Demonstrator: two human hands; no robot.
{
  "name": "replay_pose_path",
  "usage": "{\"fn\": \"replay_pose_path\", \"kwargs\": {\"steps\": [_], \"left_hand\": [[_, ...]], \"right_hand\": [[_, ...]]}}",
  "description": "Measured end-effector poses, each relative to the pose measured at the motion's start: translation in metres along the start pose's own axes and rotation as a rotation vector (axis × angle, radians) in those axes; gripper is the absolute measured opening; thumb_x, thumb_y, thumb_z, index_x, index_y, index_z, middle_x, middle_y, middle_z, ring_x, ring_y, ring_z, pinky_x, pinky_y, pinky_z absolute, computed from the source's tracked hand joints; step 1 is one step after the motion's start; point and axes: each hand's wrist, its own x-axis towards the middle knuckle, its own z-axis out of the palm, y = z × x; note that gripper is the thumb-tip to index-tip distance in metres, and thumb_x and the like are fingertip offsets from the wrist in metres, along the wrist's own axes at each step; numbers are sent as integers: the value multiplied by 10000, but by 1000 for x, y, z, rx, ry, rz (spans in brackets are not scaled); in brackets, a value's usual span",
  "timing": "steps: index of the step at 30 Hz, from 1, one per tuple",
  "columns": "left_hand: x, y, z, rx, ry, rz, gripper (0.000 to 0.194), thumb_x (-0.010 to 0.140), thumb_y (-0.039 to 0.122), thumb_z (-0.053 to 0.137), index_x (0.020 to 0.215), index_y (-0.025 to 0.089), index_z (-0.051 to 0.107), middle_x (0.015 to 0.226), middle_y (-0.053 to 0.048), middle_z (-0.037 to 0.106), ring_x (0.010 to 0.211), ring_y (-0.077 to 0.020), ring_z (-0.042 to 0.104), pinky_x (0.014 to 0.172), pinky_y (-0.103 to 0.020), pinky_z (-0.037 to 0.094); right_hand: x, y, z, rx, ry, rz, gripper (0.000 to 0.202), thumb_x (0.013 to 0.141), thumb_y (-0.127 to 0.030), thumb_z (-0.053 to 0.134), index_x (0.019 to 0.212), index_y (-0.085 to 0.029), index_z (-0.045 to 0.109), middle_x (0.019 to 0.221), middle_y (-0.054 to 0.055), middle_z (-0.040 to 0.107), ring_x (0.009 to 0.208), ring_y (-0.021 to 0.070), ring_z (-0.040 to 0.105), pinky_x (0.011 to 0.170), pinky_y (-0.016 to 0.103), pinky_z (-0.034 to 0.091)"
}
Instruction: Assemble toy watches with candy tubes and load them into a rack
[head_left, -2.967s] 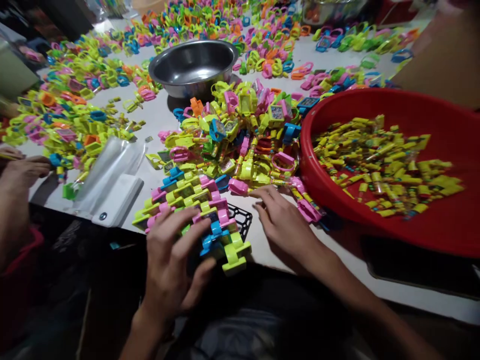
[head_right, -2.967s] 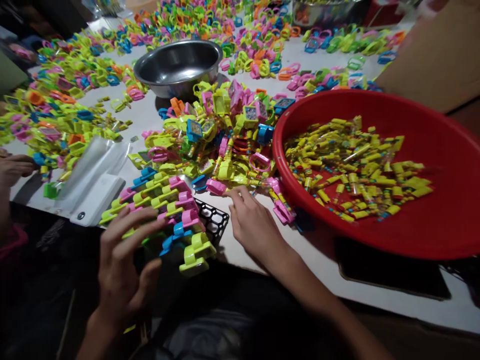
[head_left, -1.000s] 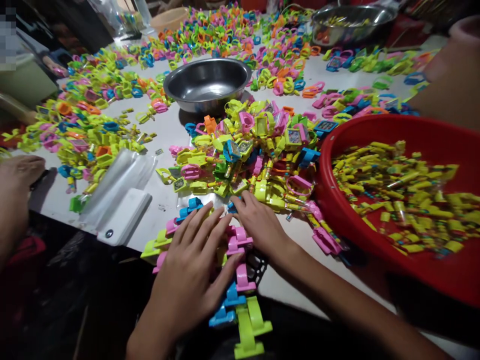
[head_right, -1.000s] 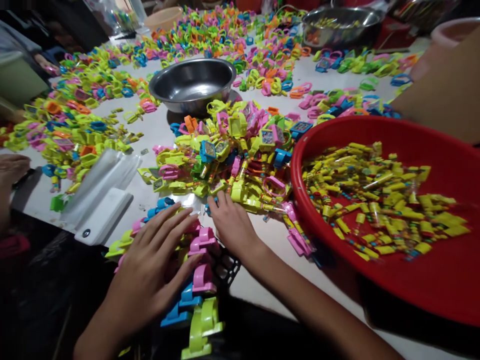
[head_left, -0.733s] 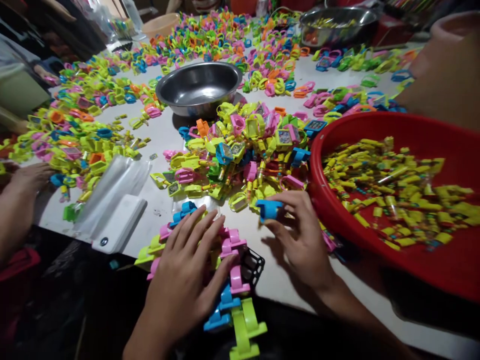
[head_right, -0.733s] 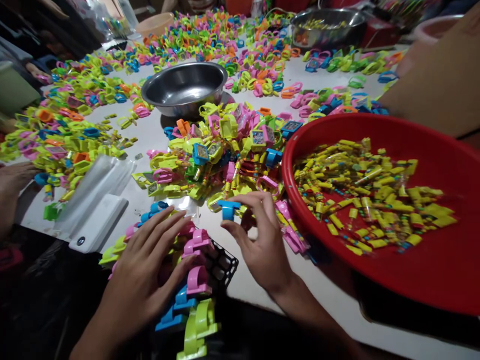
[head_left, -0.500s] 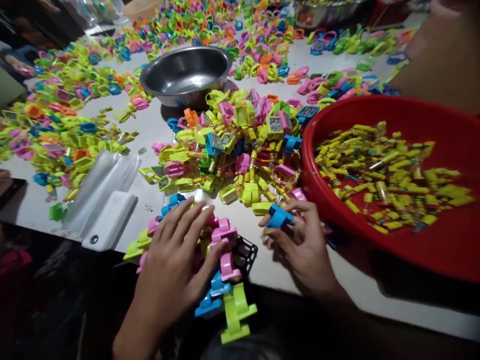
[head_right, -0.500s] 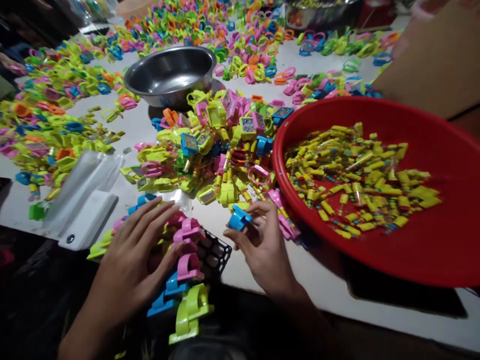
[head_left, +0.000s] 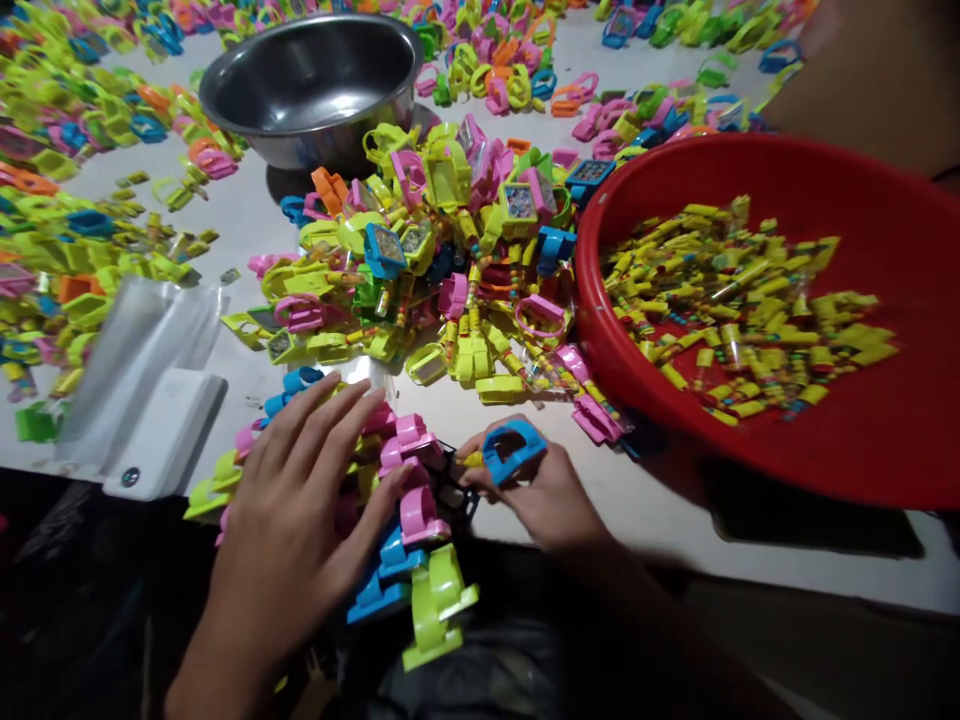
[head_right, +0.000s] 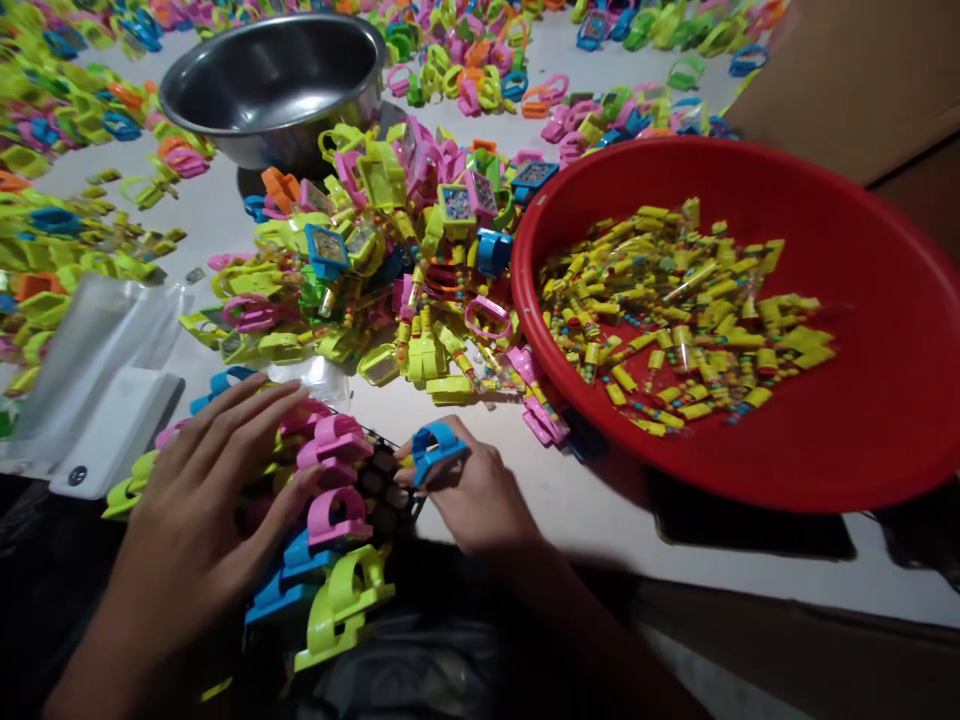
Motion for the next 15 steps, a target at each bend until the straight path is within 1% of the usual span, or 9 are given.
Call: {"fn": "replay_pose_path", "kwargs": {"steps": [2, 4, 8, 11, 13, 15], "left_hand": [[1, 1, 1, 4, -3, -1, 525, 1049, 396, 573, 1547, 256, 479, 1549, -86, 571, 1520, -329, 435, 1257, -503, 339], [1, 1, 1, 6, -7, -7, 527, 1047, 396, 581, 1544, 252, 480, 1546, -85, 575, 1519, -324, 438, 1258, -500, 337], [-1, 3, 0, 14, -9, -5, 555, 1040, 390, 599, 1550, 209, 475, 1559, -99, 566, 1532, -316, 419, 1275, -488, 325], [-3, 4, -1, 23, -7, 2, 567, 1041, 372, 604, 1558, 183, 466, 1575, -108, 552, 1547, -312, 396, 1293, -490, 311], [-3, 6, -1, 31, -8, 6, 562, 1048, 359, 595, 1558, 166, 462, 1576, -117, 550, 1550, -311, 388, 1297, -498, 307], [-3, 7, -1, 35, -11, 4, 553, 1053, 354, 589, 1553, 153, 466, 1569, -124, 553, 1549, -311, 386, 1295, -502, 309]], "right_hand": [[-1, 2, 9, -29, -58, -40, 191, 911, -196, 669, 1094, -250, 673, 910, 27, 759, 788, 216, 730, 664, 288, 585], [0, 3, 11, -74, -104, -98, 171, 905, -155, 624, 1047, -238, 669, 915, 36, 752, 832, 225, 728, 713, 303, 588], [6, -3, 2, -186, -200, -271, 203, 825, -75, 526, 942, -210, 622, 950, 79, 711, 900, 250, 683, 802, 354, 567], [11, -6, 0, -285, -258, -380, 204, 778, -59, 480, 886, -209, 567, 900, 98, 661, 863, 269, 623, 770, 388, 542], [13, -6, 4, -348, -299, -431, 205, 788, -63, 465, 900, -203, 564, 900, 114, 653, 852, 282, 598, 775, 418, 545], [15, -5, 10, -400, -347, -477, 216, 813, -76, 468, 954, -182, 594, 954, 144, 675, 891, 299, 604, 833, 459, 563]]}}
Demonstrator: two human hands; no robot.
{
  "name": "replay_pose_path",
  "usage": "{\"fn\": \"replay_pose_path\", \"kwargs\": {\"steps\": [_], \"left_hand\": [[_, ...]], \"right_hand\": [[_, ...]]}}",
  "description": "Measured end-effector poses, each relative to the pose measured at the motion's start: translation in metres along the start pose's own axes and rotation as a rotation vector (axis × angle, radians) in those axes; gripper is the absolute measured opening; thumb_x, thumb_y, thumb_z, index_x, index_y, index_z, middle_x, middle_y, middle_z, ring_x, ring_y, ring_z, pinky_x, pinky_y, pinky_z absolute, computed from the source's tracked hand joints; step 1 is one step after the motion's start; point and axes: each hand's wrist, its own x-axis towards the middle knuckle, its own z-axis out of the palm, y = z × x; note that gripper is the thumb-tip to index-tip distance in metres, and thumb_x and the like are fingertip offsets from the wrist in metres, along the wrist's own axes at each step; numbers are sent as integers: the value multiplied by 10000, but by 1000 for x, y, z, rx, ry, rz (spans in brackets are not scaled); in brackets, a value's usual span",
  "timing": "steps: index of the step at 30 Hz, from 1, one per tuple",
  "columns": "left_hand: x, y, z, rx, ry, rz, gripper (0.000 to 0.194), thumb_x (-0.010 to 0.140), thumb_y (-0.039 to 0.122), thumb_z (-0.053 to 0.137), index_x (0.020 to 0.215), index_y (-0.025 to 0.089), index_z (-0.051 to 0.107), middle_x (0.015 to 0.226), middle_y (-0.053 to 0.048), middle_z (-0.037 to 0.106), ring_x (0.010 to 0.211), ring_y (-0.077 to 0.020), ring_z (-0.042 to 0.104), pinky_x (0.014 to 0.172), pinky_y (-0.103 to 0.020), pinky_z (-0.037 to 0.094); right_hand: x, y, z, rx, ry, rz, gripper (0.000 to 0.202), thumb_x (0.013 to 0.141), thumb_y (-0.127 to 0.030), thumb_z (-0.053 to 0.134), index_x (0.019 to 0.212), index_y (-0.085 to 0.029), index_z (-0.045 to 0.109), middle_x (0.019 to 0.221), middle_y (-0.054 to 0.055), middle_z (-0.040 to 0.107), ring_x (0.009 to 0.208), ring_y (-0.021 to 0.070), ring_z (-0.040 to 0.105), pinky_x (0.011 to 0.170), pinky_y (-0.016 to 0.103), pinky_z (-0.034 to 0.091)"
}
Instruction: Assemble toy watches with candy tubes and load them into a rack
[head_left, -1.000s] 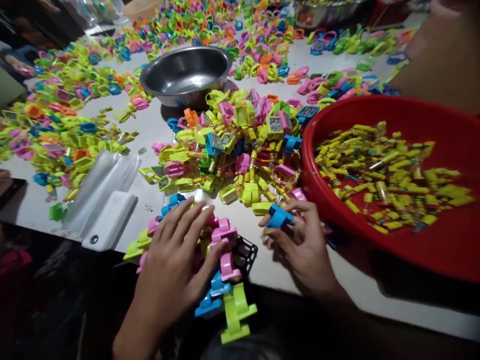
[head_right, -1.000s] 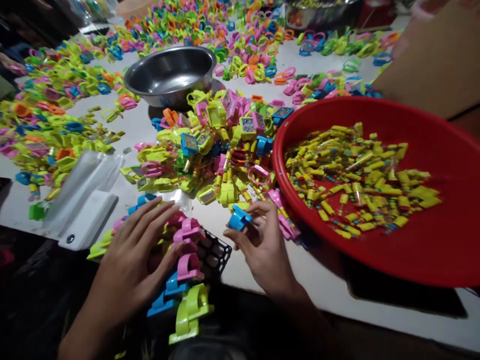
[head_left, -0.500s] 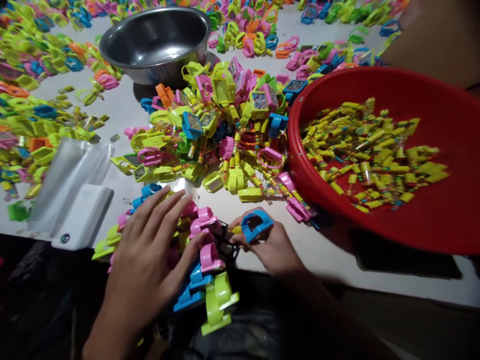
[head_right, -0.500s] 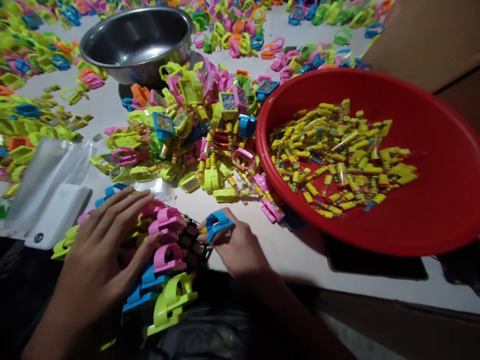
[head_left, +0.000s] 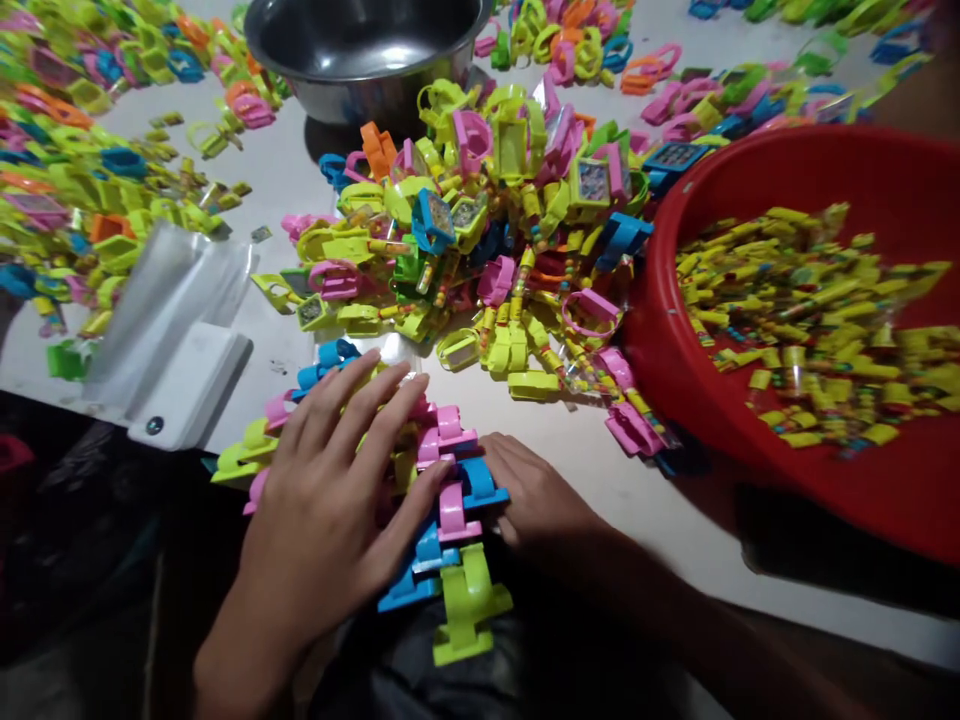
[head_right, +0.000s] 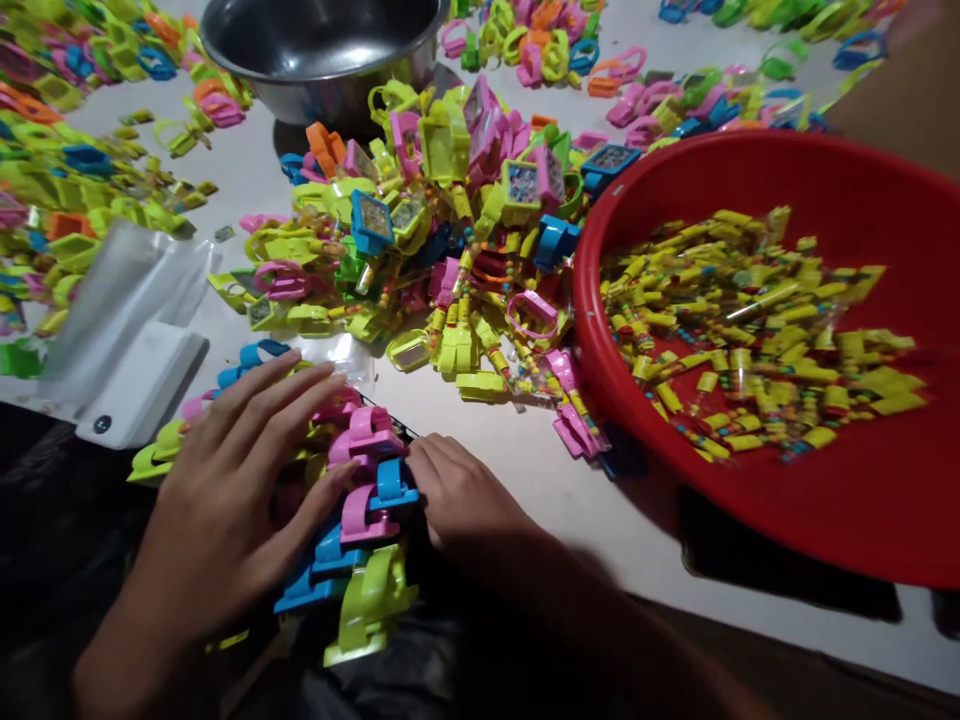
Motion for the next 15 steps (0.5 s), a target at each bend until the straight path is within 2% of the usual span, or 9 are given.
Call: {"fn": "replay_pose_path", "kwargs": {"steps": [3, 6, 8, 10, 13, 15], "left_hand": [[-1, 1, 0, 4, 0, -3, 557, 1054, 365, 591, 1553, 151, 468, 1567, -121, 552, 1552, -307, 378, 1299, -493, 302], [-3, 0, 0, 9, 10, 14, 562, 1057, 356, 586, 1564, 152, 456, 1572, -118, 547, 1556, -296, 370, 1302, -479, 292], [-4, -2, 1, 10, 19, 25, 556, 1060, 347, 577, 1565, 150, 455, 1571, -117, 548, 1553, -294, 372, 1298, -476, 292], [-4, -4, 2, 16, 31, 34, 549, 1063, 348, 568, 1565, 153, 459, 1574, -115, 547, 1549, -297, 378, 1291, -476, 298], [-3, -5, 4, 15, 43, 34, 541, 1066, 360, 561, 1564, 171, 467, 1562, -105, 558, 1536, -305, 400, 1274, -489, 319], [-1, -5, 4, 8, 39, 27, 532, 1068, 365, 555, 1562, 185, 472, 1549, -100, 568, 1527, -308, 413, 1261, -502, 338]], "right_hand": [[5, -3, 1, -63, -42, -51, 266, 841, -74, 479, 1050, -130, 633, 1049, 192, 705, 987, 327, 637, 917, 507, 578], [3, -11, -14, -113, -31, -78, 298, 869, -54, 485, 1111, -130, 641, 1084, 162, 728, 1010, 290, 678, 927, 437, 608], [-3, -15, -30, -149, 29, -72, 303, 930, -48, 473, 1161, -161, 634, 1131, 112, 737, 1055, 231, 693, 953, 348, 605], [-10, -17, -46, -218, 167, -3, 302, 1005, -54, 442, 1225, -165, 615, 1215, 109, 717, 1156, 219, 672, 1028, 350, 569], [-14, -10, -59, -385, 347, 237, 339, 1057, -99, 452, 1365, -139, 588, 1365, 186, 636, 1257, 346, 622, 1037, 529, 534], [-9, -2, -60, -460, 358, 372, 421, 1046, -107, 484, 1456, -141, 571, 1392, 230, 602, 1240, 439, 614, 960, 605, 535]]}}
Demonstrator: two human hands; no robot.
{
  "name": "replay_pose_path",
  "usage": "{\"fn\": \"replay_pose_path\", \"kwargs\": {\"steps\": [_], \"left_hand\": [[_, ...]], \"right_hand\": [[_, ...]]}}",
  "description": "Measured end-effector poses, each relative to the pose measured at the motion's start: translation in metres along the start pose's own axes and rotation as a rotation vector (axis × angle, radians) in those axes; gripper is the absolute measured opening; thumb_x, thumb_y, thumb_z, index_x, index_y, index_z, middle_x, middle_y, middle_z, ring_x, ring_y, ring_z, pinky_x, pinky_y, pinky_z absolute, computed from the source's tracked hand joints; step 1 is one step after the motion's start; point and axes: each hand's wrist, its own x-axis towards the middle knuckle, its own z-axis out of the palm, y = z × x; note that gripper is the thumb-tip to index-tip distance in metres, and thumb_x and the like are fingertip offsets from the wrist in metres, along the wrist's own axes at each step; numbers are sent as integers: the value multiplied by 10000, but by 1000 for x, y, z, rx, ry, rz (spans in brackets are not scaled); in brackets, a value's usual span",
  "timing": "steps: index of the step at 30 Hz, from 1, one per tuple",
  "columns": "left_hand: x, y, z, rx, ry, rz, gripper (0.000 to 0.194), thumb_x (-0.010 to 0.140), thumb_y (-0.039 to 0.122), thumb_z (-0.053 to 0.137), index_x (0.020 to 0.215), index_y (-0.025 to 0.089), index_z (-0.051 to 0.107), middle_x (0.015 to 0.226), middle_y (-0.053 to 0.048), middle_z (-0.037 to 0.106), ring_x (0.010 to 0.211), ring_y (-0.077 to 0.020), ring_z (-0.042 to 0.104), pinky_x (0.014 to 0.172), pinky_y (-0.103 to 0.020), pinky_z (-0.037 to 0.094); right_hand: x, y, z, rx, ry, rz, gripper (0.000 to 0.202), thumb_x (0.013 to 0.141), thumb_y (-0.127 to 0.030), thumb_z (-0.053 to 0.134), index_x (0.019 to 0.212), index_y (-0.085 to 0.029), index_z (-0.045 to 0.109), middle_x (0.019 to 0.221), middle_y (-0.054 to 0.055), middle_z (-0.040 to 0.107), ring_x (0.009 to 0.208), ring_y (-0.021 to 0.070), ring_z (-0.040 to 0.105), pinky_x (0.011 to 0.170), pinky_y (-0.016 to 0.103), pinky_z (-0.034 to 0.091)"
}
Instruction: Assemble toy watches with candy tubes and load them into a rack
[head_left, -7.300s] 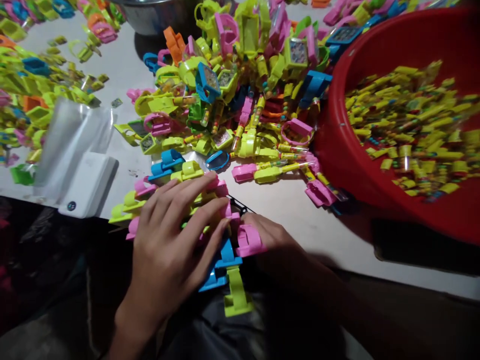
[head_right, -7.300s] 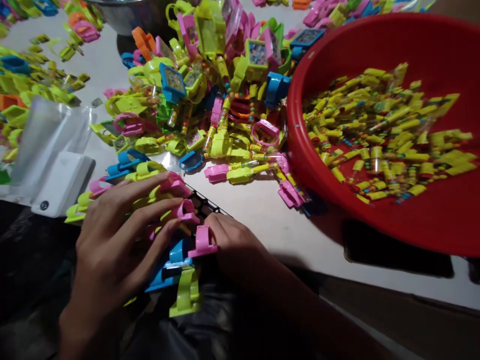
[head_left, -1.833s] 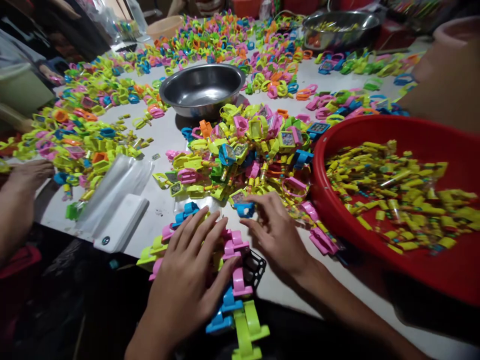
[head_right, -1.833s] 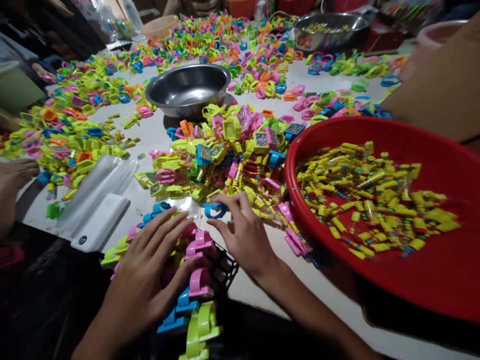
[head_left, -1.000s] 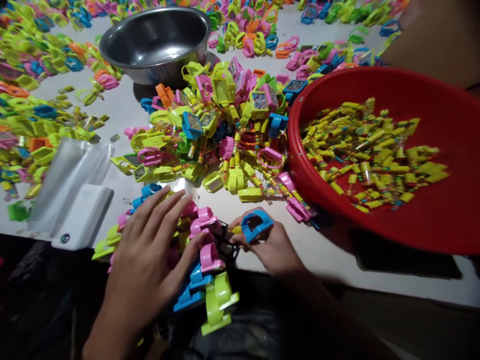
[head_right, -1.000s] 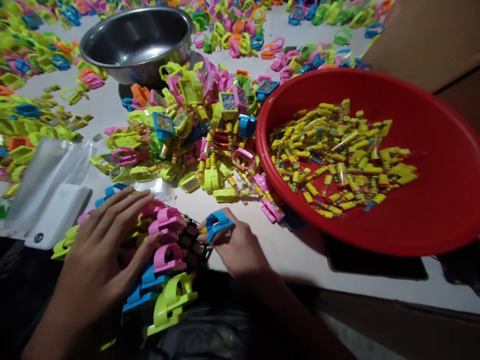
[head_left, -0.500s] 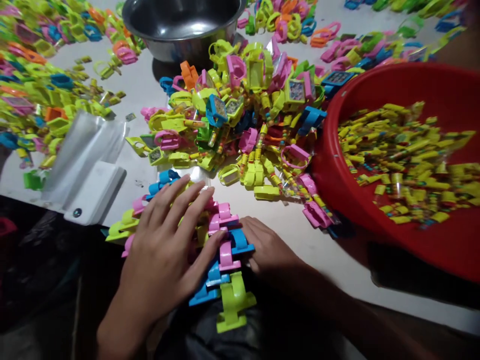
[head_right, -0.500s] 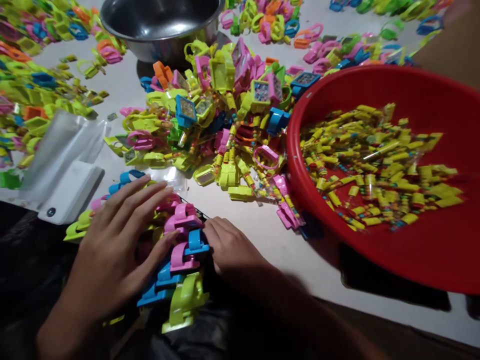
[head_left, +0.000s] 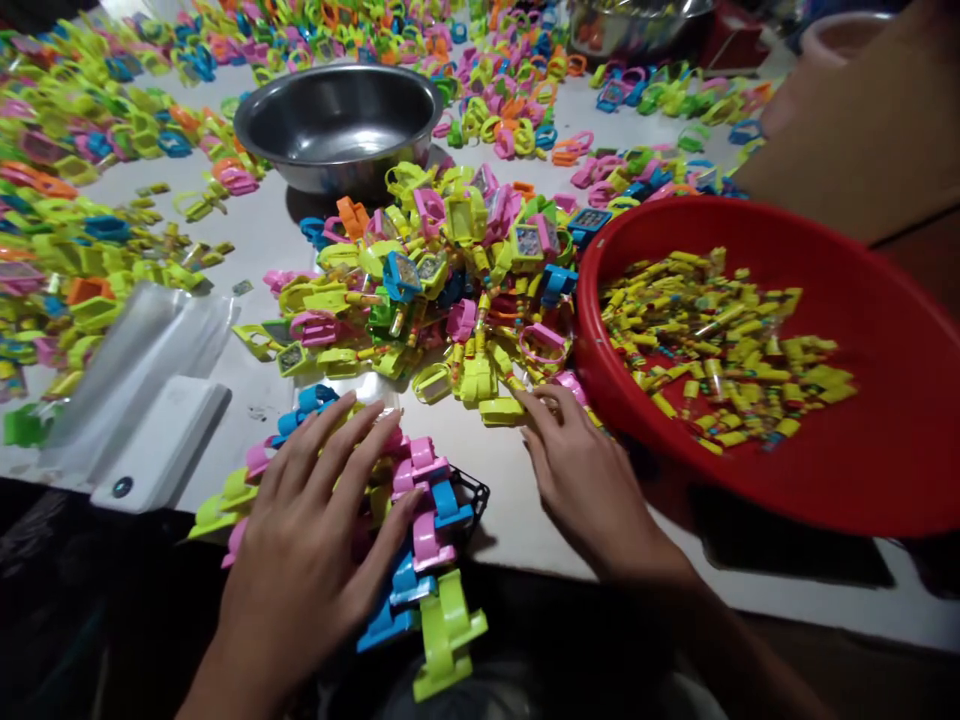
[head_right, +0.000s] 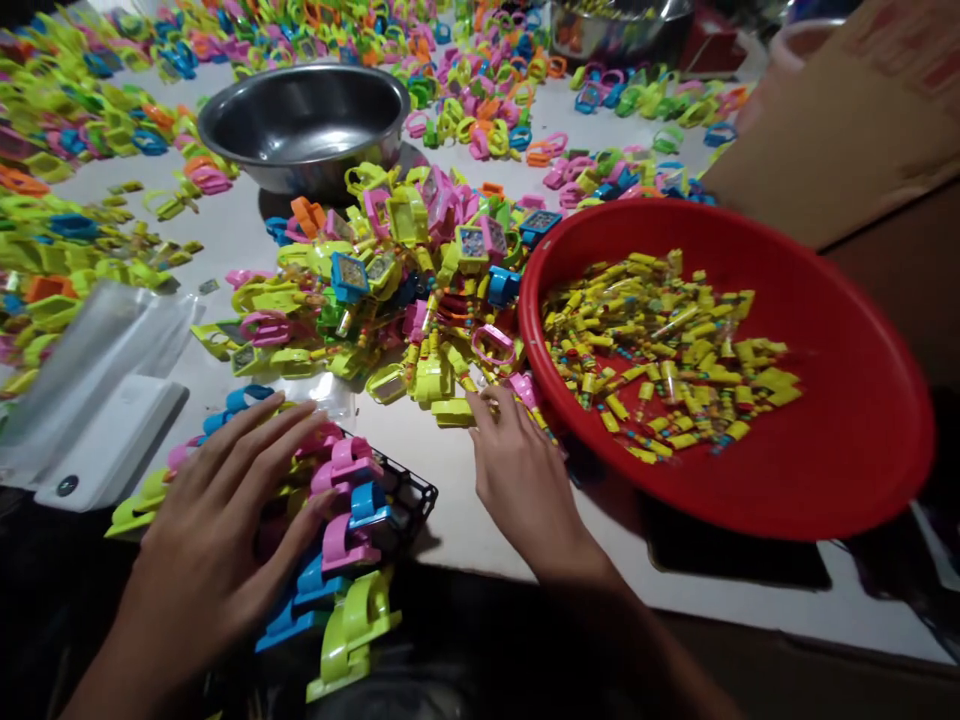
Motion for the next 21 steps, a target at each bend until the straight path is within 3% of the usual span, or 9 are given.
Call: {"fn": "replay_pose_path", "kwargs": {"steps": [3, 6, 9, 11, 13, 16, 18, 20, 21], "left_hand": [[1, -1, -1, 2, -3, -1, 524, 1069, 366, 550, 1558, 198, 472, 1548, -95, 568, 1523, -310, 418, 1249, -511, 354], [1, -2, -2, 10, 3, 6, 523, 1068, 356, 555, 1560, 203, 466, 1557, -94, 559, 1525, -306, 415, 1247, -509, 357], [1, -2, -2, 8, -3, 6, 511, 1068, 348, 557, 1551, 204, 472, 1555, -95, 561, 1526, -306, 416, 1245, -516, 365], [2, -1, -1, 5, -12, -3, 504, 1069, 350, 554, 1545, 204, 477, 1550, -96, 566, 1526, -308, 417, 1247, -525, 366], [3, 0, -1, 2, -21, -15, 501, 1071, 354, 551, 1544, 209, 478, 1551, -91, 567, 1528, -306, 416, 1252, -524, 362], [4, 0, -2, -4, -23, -19, 502, 1068, 347, 555, 1544, 205, 483, 1561, -88, 555, 1539, -298, 400, 1260, -496, 346], [4, 0, -3, 3, -21, -4, 507, 1065, 325, 556, 1547, 187, 482, 1569, -89, 544, 1548, -280, 384, 1273, -448, 318], [2, -3, -3, 30, -13, 23, 524, 1059, 313, 559, 1554, 162, 475, 1579, -88, 533, 1559, -258, 357, 1295, -388, 257], [1, -4, -2, 50, -3, 40, 534, 1057, 318, 560, 1557, 151, 472, 1585, -87, 528, 1562, -247, 346, 1305, -357, 221]], "right_hand": [[11, 3, 9, 1, -23, 69, 474, 1026, -78, 443, 1466, -161, 599, 1301, 240, 626, 1176, 481, 628, 869, 609, 540], [12, 5, 5, 123, 0, 120, 419, 1016, -110, 469, 1379, -207, 653, 1286, 195, 640, 1079, 423, 674, 853, 568, 545], [3, 8, -6, 351, 32, 207, 283, 1062, -280, 516, 1307, -213, 639, 1068, 118, 699, 861, 292, 709, 789, 457, 582], [-4, 10, -11, 525, 39, 302, 308, 1103, -430, 462, 1267, -204, 591, 823, 43, 671, 661, 223, 673, 631, 362, 579], [-8, 10, -12, 679, 40, 389, 369, 1111, -537, 399, 1247, -215, 519, 763, 8, 651, 564, 195, 646, 512, 313, 548], [-14, 5, -12, 884, -17, 451, 377, 1087, -600, 411, 1188, -240, 464, 916, 39, 700, 558, 181, 657, 454, 299, 538], [-21, 0, -14, 984, -95, 484, 361, 1067, -593, 480, 1130, -239, 504, 897, 33, 697, 540, 164, 621, 439, 279, 511], [-30, -2, -15, 883, -84, 495, 350, 1043, -566, 554, 1111, -224, 583, 808, 29, 675, 620, 188, 649, 534, 290, 559], [-34, -1, -16, 743, -38, 462, 350, 1032, -548, 575, 1131, -216, 625, 843, 59, 700, 745, 229, 708, 667, 334, 617]]}}
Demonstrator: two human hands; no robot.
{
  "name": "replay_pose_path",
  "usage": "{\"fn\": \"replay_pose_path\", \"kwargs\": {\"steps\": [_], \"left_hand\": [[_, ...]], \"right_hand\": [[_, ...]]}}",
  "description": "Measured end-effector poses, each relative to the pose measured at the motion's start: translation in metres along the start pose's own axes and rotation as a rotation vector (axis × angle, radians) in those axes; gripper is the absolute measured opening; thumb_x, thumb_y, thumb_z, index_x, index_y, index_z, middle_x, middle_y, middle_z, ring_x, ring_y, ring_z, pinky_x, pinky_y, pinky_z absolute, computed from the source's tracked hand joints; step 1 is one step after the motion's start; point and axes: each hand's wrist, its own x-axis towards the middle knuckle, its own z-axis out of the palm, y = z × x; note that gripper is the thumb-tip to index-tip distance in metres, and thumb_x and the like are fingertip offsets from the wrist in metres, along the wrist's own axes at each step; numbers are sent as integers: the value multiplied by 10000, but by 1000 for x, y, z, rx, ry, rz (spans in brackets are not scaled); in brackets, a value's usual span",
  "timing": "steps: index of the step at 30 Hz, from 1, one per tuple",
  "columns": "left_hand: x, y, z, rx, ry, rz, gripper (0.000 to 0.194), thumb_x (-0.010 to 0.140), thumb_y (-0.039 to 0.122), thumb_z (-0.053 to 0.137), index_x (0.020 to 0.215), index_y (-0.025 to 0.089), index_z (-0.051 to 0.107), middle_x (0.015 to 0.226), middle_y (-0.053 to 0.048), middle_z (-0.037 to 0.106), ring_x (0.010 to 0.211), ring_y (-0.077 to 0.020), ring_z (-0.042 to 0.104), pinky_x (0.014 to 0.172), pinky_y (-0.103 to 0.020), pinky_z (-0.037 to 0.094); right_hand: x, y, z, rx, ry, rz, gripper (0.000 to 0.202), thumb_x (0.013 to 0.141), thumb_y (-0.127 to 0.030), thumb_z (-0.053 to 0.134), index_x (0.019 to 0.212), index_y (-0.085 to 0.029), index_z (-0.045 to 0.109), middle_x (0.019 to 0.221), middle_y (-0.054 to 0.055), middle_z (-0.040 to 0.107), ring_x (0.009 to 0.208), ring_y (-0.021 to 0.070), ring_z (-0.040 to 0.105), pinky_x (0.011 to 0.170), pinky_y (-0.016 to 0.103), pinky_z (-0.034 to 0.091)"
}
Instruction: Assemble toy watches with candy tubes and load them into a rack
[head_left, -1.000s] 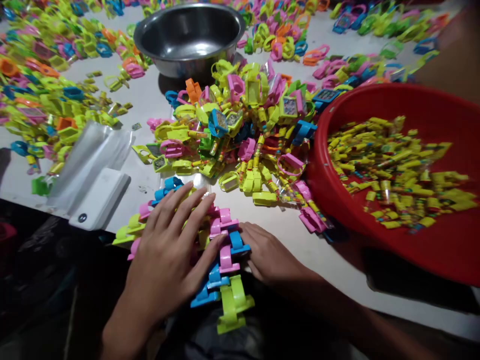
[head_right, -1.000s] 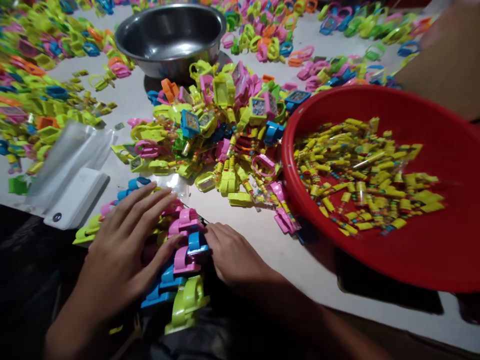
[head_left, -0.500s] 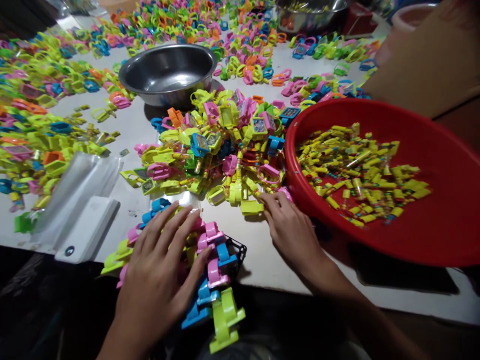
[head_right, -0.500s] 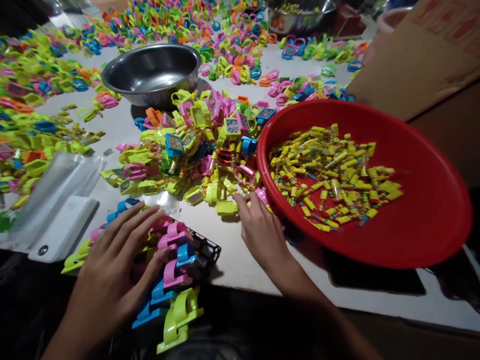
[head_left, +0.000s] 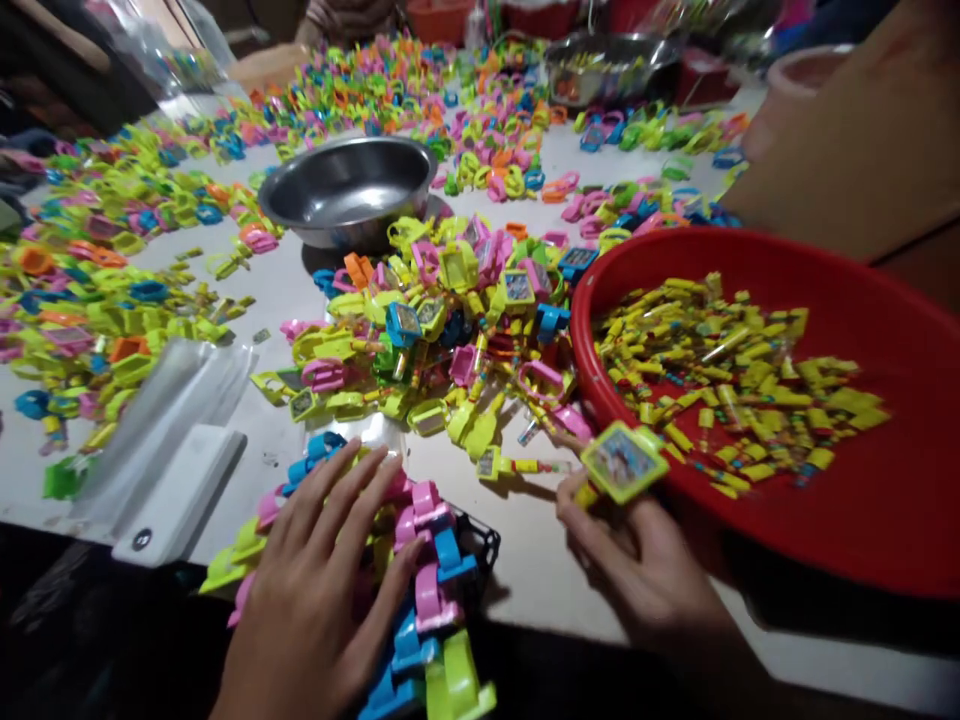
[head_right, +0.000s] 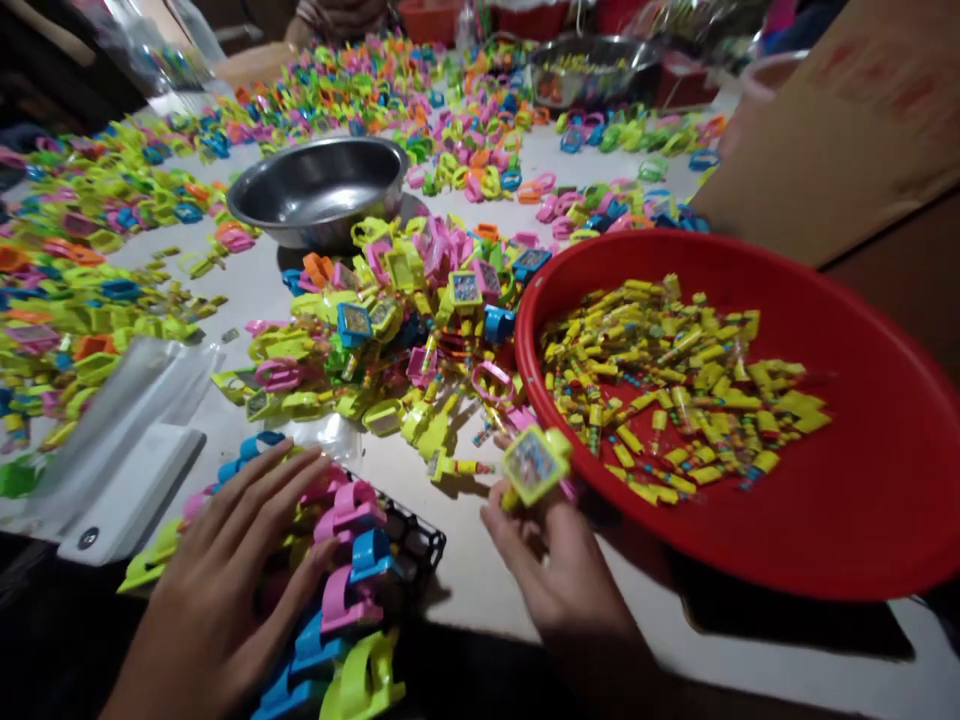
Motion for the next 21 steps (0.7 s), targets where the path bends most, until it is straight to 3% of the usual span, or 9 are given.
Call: {"fn": "replay_pose_path", "kwargs": {"steps": [2, 3, 6, 8, 12, 16, 21], "left_hand": [[-2, -4, 4, 52, 30, 33, 547, 1054, 343, 560, 1553, 137, 476, 1594, -86, 522, 1563, -231, 337, 1314, -308, 166], [-3, -6, 7, 78, 62, 56, 541, 1056, 356, 553, 1545, 132, 485, 1590, -88, 528, 1558, -225, 342, 1316, -293, 153], [-3, -12, 13, 150, 139, 105, 521, 1066, 403, 533, 1511, 132, 517, 1548, -93, 578, 1533, -217, 385, 1315, -272, 163], [-3, -13, 14, 180, 144, 105, 529, 1061, 430, 539, 1508, 147, 522, 1530, -87, 605, 1508, -226, 428, 1300, -289, 225], [-3, -6, 7, 138, 52, 41, 559, 1043, 390, 569, 1551, 173, 480, 1556, -95, 587, 1500, -279, 444, 1215, -419, 372], [0, 2, 1, -3, -2, -24, 532, 1057, 347, 559, 1555, 186, 467, 1553, -103, 572, 1525, -290, 411, 1241, -470, 352], [2, 5, -2, -49, -30, -63, 520, 1064, 347, 562, 1553, 204, 464, 1563, -101, 559, 1538, -294, 402, 1263, -495, 352]], "right_hand": [[-4, 6, -6, -263, 70, -167, 322, 1031, -478, 562, 1158, -211, 691, 963, 119, 746, 1017, 302, 749, 915, 411, 623], [-4, 9, -9, -349, 60, -252, 296, 1032, -427, 549, 1164, -219, 713, 1028, 132, 754, 1081, 305, 748, 957, 406, 614], [0, 16, -11, -355, 20, -363, 232, 1033, -333, 556, 1096, -260, 767, 1121, 107, 731, 1047, 230, 768, 893, 276, 622], [3, 18, -2, -176, -18, -330, 201, 1017, -346, 603, 1058, -277, 788, 1097, 91, 719, 971, 208, 769, 828, 249, 628], [4, 17, 27, 222, -198, -104, 250, 918, -423, 742, 1096, -248, 750, 930, 84, 741, 622, 197, 703, 514, 279, 582], [3, 14, 43, 241, -276, 56, 291, 892, -468, 764, 936, -183, 724, 772, 66, 726, 638, 208, 700, 590, 313, 591], [6, 18, 46, 182, -342, -6, 210, 852, -346, 809, 952, -188, 713, 925, 66, 744, 850, 218, 707, 795, 326, 575]]}}
